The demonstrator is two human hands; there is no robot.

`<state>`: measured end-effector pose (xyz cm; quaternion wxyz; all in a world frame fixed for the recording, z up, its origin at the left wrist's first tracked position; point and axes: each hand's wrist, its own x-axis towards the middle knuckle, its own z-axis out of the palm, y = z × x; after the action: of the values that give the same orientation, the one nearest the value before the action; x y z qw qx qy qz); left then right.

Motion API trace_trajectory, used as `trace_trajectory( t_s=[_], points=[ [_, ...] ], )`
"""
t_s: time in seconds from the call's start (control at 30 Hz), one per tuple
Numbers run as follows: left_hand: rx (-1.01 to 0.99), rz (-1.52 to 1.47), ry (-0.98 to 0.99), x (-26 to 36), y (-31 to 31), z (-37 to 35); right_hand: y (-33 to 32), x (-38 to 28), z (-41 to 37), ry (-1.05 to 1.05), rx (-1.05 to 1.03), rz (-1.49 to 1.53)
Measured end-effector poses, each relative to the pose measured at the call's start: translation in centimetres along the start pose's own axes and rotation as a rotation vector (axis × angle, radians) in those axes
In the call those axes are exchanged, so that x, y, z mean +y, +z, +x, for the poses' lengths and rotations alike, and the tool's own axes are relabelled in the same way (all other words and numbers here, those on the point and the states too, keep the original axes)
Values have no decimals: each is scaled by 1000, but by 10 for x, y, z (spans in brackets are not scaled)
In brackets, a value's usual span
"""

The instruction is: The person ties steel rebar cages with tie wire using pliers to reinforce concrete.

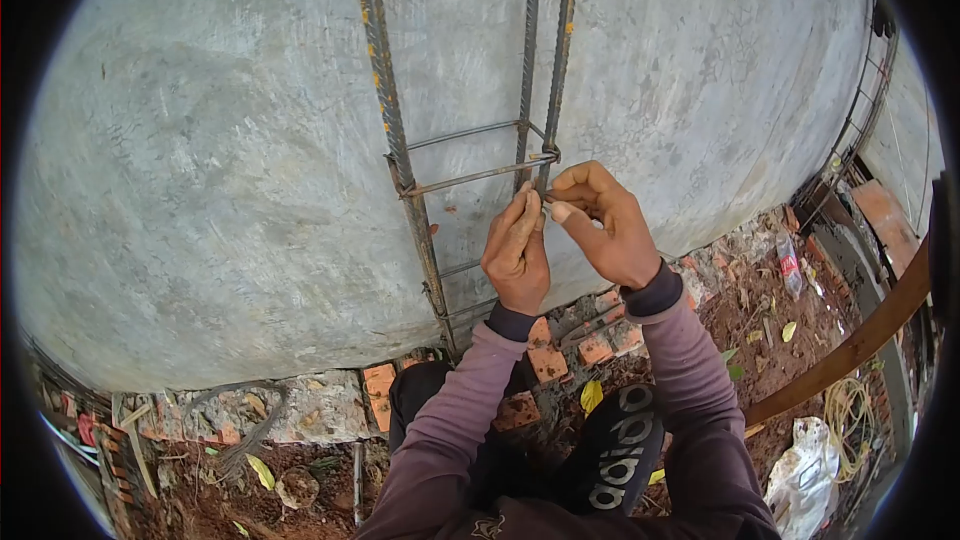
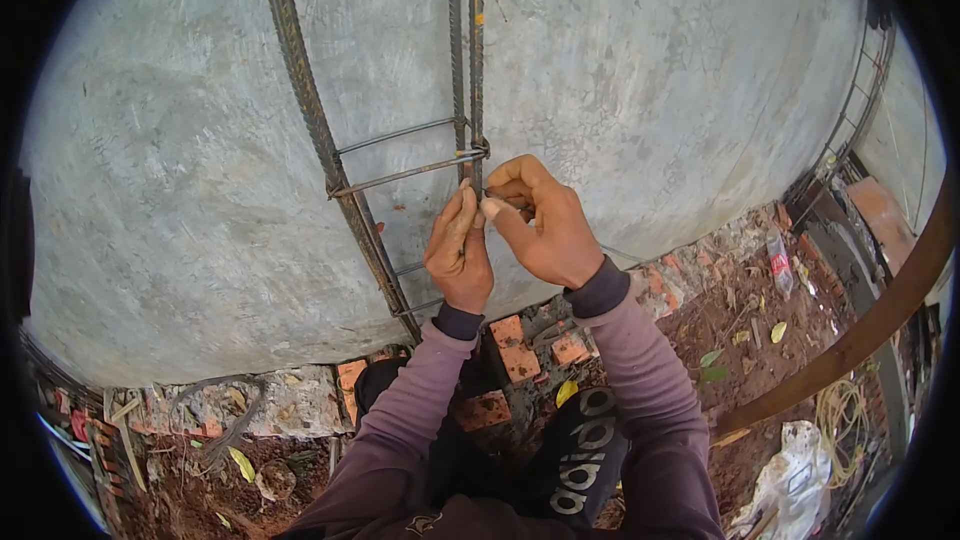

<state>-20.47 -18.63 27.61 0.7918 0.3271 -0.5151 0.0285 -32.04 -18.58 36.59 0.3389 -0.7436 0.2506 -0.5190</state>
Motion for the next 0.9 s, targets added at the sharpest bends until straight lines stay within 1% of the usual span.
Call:
trace_trajectory(
  t_s=[0.07,0.13,0.17,0.2,0.27,0.33,0.4,0.47,0.57,0.6,0.67,0.7,0.8,0.83,0.9],
  points=[
    [-25,9,3,-1,0,-1,3,1,-2,-62,-66,-230],
    [-75,25,20,-3,-5,0,11,15,-6,-139,28,-269],
    [-68,-20,13,-6,-5,-1,14,17,-9,-198,71,-285],
    [-76,-125,-116,-6,-8,0,17,17,-10,-260,111,-303],
    [-92,-329,-381,-3,-17,2,19,23,-11,-319,155,-331],
    [-99,-492,-548,5,-19,13,19,24,-11,-352,170,-375],
    [-119,-586,-659,4,-21,21,17,20,-11,-354,156,-430],
    [-154,-614,-719,0,-21,24,19,22,-12,-398,178,-479],
    [-102,-671,-779,11,-15,26,24,25,-13,-444,224,-497],
    [-151,-688,-806,9,-16,28,25,25,-14,-454,242,-495],
    [-263,-708,-886,3,-26,33,24,17,-18,-335,217,-507],
    [-289,-659,-882,5,-28,36,24,14,-19,-276,194,-504],
    [-375,-584,-890,3,-34,44,25,12,-17,-303,215,-411],
    [-410,-533,-882,1,-34,48,24,16,-15,-330,231,-430],
    [-497,-468,-858,-3,-37,55,24,17,-12,-214,215,-305]
  ],
)
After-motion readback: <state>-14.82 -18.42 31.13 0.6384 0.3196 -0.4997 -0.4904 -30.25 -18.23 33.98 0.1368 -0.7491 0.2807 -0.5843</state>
